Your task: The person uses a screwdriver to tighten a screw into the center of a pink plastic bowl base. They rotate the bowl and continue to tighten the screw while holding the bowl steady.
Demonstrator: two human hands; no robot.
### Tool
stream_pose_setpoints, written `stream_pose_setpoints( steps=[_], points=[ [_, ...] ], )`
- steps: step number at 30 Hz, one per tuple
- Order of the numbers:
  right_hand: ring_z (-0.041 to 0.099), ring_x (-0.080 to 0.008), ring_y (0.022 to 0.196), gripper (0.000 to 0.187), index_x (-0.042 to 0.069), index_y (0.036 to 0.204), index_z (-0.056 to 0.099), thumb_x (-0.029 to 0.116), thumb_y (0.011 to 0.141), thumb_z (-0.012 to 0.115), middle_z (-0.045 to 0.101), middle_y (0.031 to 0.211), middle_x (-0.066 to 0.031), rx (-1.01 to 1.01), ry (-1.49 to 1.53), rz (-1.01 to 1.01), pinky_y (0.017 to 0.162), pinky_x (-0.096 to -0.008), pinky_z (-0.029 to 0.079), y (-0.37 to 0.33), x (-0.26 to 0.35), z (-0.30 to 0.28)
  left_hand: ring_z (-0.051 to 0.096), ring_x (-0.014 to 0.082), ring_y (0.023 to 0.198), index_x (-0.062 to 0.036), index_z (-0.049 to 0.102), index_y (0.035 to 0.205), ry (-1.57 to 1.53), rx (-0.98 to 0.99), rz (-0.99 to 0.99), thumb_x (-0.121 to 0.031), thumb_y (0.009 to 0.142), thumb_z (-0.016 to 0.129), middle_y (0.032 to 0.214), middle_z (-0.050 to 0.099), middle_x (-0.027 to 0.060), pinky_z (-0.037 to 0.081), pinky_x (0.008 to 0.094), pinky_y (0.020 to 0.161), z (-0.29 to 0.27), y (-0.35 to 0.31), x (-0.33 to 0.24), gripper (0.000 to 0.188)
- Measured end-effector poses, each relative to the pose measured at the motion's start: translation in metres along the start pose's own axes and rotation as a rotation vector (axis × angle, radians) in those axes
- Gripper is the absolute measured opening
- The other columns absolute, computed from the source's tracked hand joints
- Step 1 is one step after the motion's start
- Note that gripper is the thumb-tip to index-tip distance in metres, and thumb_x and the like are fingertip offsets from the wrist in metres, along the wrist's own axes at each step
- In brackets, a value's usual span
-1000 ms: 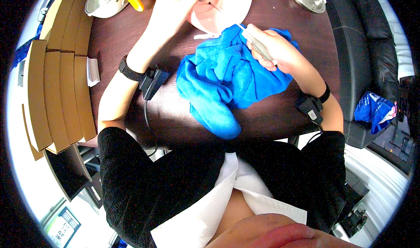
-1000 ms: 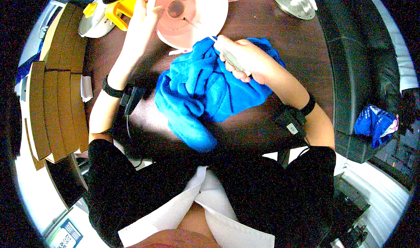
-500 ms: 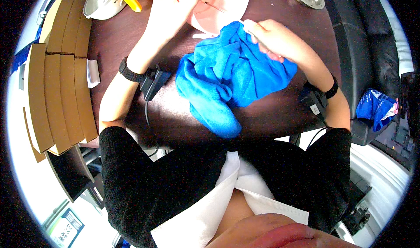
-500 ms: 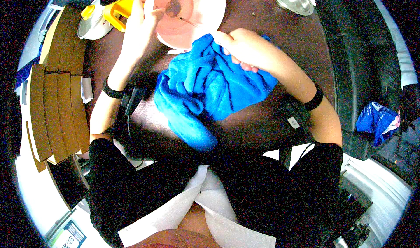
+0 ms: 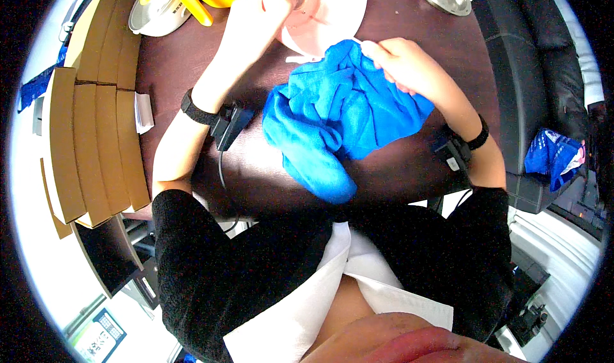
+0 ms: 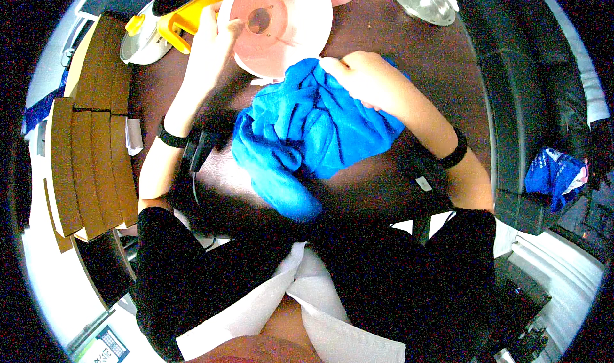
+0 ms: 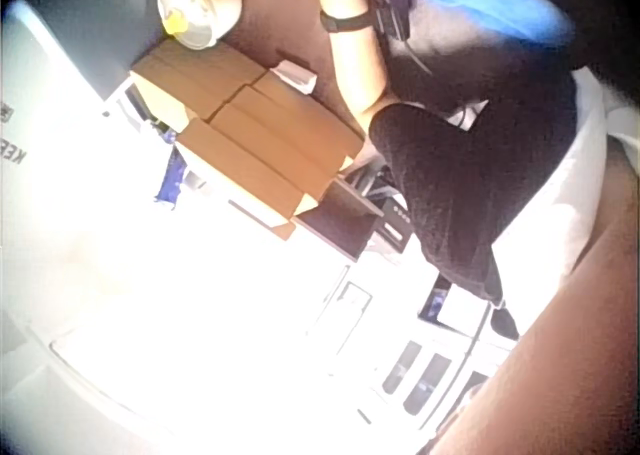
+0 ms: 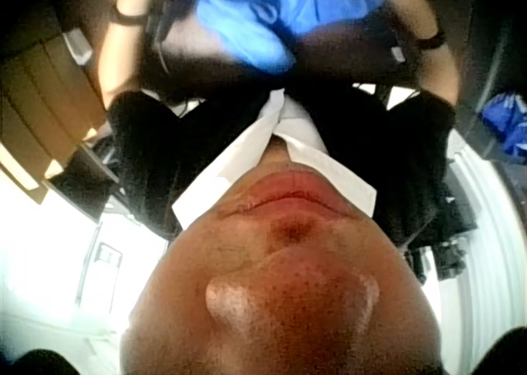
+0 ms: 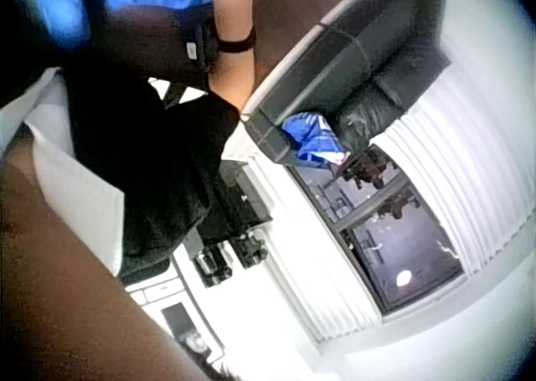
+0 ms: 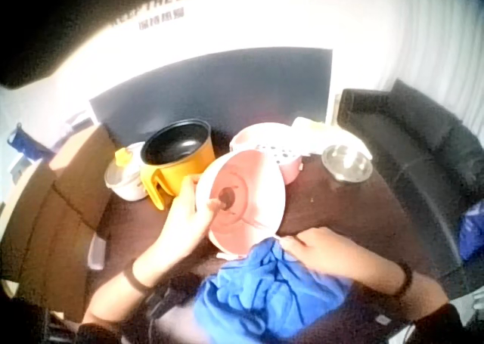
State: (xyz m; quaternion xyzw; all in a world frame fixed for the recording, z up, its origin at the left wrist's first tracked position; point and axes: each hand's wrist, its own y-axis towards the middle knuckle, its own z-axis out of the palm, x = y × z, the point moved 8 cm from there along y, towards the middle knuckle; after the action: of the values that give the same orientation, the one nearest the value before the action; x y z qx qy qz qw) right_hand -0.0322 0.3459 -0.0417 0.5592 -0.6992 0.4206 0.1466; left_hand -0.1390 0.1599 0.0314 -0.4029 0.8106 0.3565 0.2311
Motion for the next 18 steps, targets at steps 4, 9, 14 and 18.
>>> stream_pose_setpoints(
  steps=[4,9,14,18],
  points=[
    [0.035,-0.0082,0.028,0.049,0.005,0.073,0.046,0.05,0.09,0.037,0.04,0.045,-0.0011,0.109,0.516,-0.015,0.026,-0.0226,0.026,-0.006,-0.009,0.004,0.052,0.0243,0.094,0.003,0.043,0.111,-0.257,0.014,-0.089,-0.024,0.086,0.044,0.108,0.048,0.0193,0.04,0.0312,0.084,0.003,0.001,0.012,0.036],
    [0.033,-0.0075,0.027,0.049,0.005,0.073,0.046,0.05,0.09,0.037,0.042,0.047,-0.0014,0.26,0.716,0.007,0.024,-0.0223,0.024,-0.009,0.001,0.025,0.051,0.022,0.092,0.0027,0.044,0.112,0.238,-0.048,0.367,-0.024,0.086,0.044,0.104,0.05,0.0173,0.04,0.0311,0.083,-0.001,-0.002,0.003,0.037],
    [0.034,-0.008,0.027,0.049,0.004,0.073,0.047,0.049,0.091,0.037,0.044,0.048,-0.0024,0.291,0.747,0.054,0.024,-0.0226,0.026,-0.005,-0.003,0.035,0.052,0.021,0.092,0.0018,0.045,0.112,-0.165,-0.014,-0.109,-0.022,0.086,0.045,0.102,0.051,0.0167,0.041,0.0319,0.083,0.001,0.002,0.011,0.036],
    [0.035,-0.0081,0.028,0.05,0.004,0.072,0.047,0.049,0.091,0.037,0.044,0.048,-0.0022,0.293,0.758,0.05,0.024,-0.0225,0.026,-0.004,-0.002,0.034,0.052,0.0202,0.092,0.002,0.046,0.112,0.099,-0.027,0.219,-0.022,0.085,0.045,0.102,0.052,0.0163,0.041,0.0313,0.082,-0.002,-0.001,0.007,0.036]
  ],
)
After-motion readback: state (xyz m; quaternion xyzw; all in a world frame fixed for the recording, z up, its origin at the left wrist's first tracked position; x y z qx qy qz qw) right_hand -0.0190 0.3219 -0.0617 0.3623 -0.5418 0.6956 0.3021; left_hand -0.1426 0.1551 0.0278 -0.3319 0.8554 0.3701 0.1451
